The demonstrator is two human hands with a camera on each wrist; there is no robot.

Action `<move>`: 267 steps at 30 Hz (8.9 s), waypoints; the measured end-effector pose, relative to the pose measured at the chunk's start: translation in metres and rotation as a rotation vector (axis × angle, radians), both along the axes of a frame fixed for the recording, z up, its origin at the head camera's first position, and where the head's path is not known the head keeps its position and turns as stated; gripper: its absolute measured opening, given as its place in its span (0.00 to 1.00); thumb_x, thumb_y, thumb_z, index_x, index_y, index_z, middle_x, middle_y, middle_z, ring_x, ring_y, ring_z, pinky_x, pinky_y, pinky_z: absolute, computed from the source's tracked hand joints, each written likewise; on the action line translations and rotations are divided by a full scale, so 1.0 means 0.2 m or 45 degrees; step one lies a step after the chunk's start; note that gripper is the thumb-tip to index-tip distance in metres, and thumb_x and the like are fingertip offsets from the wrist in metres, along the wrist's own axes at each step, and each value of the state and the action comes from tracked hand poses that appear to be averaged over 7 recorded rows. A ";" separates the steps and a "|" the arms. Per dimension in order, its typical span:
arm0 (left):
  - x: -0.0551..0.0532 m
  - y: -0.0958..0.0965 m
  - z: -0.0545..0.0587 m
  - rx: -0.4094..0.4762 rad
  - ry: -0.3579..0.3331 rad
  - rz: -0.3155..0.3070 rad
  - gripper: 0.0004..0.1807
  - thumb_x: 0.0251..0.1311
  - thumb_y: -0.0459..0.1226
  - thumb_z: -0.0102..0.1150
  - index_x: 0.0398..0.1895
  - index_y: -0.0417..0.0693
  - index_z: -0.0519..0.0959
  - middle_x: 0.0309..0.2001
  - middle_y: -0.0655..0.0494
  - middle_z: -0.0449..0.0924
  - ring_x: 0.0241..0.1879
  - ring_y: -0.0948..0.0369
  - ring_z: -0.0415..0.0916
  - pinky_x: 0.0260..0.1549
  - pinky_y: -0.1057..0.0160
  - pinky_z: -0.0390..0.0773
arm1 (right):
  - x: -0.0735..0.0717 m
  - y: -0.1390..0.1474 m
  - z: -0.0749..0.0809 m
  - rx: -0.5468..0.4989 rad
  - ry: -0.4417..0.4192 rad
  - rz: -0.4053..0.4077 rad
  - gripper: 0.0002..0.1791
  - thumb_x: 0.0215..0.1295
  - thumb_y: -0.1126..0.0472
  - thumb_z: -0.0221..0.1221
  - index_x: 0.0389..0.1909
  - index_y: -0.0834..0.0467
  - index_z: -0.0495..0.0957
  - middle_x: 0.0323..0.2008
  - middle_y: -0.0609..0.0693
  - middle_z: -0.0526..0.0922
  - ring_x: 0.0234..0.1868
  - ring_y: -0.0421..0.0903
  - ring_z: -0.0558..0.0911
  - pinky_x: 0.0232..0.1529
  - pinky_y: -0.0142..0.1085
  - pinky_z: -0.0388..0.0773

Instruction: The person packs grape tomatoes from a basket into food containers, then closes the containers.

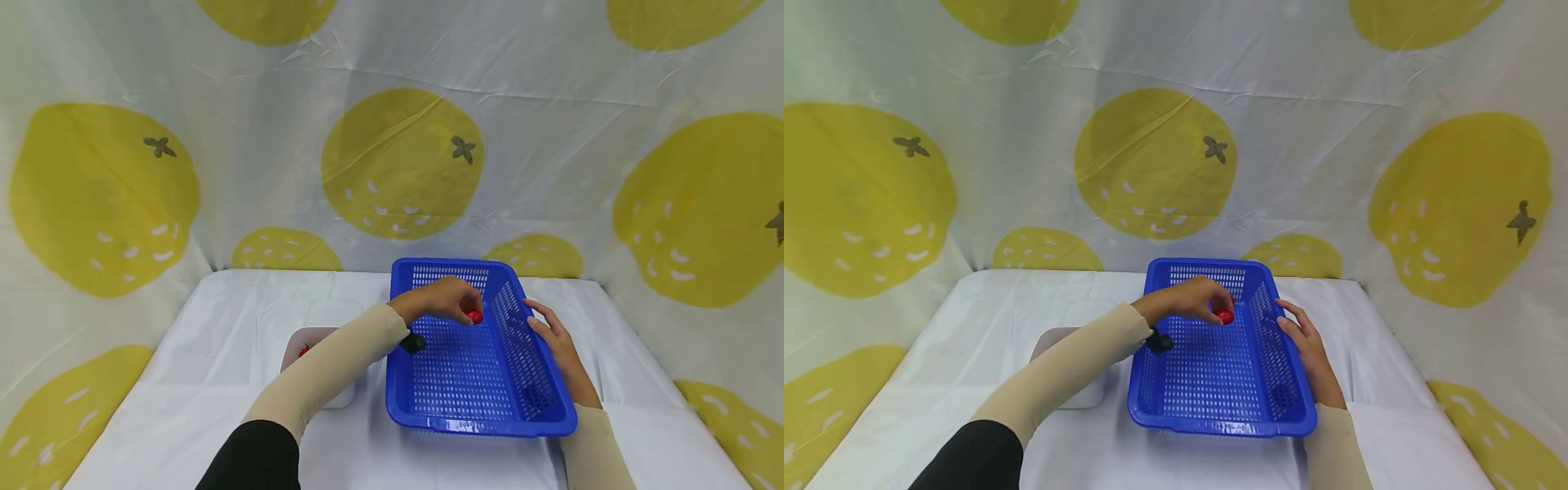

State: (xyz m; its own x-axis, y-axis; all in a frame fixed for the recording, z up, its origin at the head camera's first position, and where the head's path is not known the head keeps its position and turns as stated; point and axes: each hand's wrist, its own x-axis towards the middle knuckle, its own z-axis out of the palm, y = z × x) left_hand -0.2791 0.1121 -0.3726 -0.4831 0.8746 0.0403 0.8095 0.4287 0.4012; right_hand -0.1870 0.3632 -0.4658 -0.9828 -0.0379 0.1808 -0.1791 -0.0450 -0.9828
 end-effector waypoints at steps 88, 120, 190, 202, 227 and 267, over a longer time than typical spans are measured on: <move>0.38 -1.38 -0.13 0.393 -0.298 0.337 0.16 0.57 0.37 0.67 0.50 0.51 0.81 0.44 0.61 0.82 0.41 0.62 0.82 0.46 0.59 0.79 | 0.00 0.01 0.00 0.040 -0.049 -0.003 0.26 0.76 0.53 0.45 0.72 0.45 0.57 0.48 0.46 0.78 0.40 0.43 0.83 0.35 0.40 0.83; 0.40 -1.30 -0.21 0.399 -0.420 0.276 0.18 0.57 0.37 0.67 0.51 0.41 0.80 0.46 0.48 0.82 0.44 0.60 0.81 0.45 0.62 0.80 | 0.01 0.00 0.01 0.029 -0.047 0.015 0.27 0.76 0.53 0.45 0.73 0.45 0.55 0.50 0.48 0.77 0.41 0.45 0.84 0.35 0.42 0.83; 0.04 -0.74 0.15 0.402 -0.260 0.087 0.14 0.60 0.36 0.65 0.49 0.46 0.82 0.46 0.55 0.82 0.45 0.61 0.80 0.46 0.65 0.79 | 0.01 -0.02 0.00 0.070 -0.096 -0.037 0.27 0.75 0.50 0.46 0.73 0.43 0.55 0.53 0.49 0.74 0.44 0.47 0.83 0.38 0.46 0.83; -0.06 -0.55 0.16 0.368 -0.221 0.112 0.13 0.61 0.37 0.64 0.49 0.48 0.82 0.48 0.55 0.82 0.46 0.64 0.79 0.45 0.67 0.78 | 0.00 0.00 0.00 0.069 -0.066 -0.035 0.27 0.75 0.51 0.46 0.72 0.44 0.57 0.53 0.49 0.74 0.43 0.46 0.83 0.37 0.44 0.83; -0.20 -0.19 0.12 0.379 -0.260 0.180 0.12 0.61 0.37 0.63 0.47 0.45 0.83 0.46 0.55 0.83 0.47 0.63 0.79 0.47 0.70 0.75 | 0.03 -0.03 0.02 0.060 -0.095 -0.033 0.28 0.75 0.49 0.46 0.73 0.44 0.54 0.53 0.51 0.74 0.44 0.48 0.83 0.38 0.47 0.83; -0.23 0.17 -0.21 0.259 -0.281 0.520 0.14 0.60 0.35 0.64 0.49 0.45 0.83 0.49 0.54 0.83 0.51 0.58 0.76 0.50 0.66 0.74 | 0.05 -0.02 0.00 0.038 -0.044 -0.042 0.26 0.76 0.52 0.44 0.72 0.46 0.56 0.51 0.49 0.76 0.41 0.46 0.83 0.36 0.42 0.83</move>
State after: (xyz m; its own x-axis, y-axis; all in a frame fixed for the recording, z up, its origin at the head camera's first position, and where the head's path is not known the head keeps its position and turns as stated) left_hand -0.3244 0.1460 -0.4153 -0.8006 0.5972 0.0487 0.4784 0.5881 0.6521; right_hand -0.1762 0.3591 -0.4662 -0.9892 -0.0106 0.1460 -0.1459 -0.0104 -0.9892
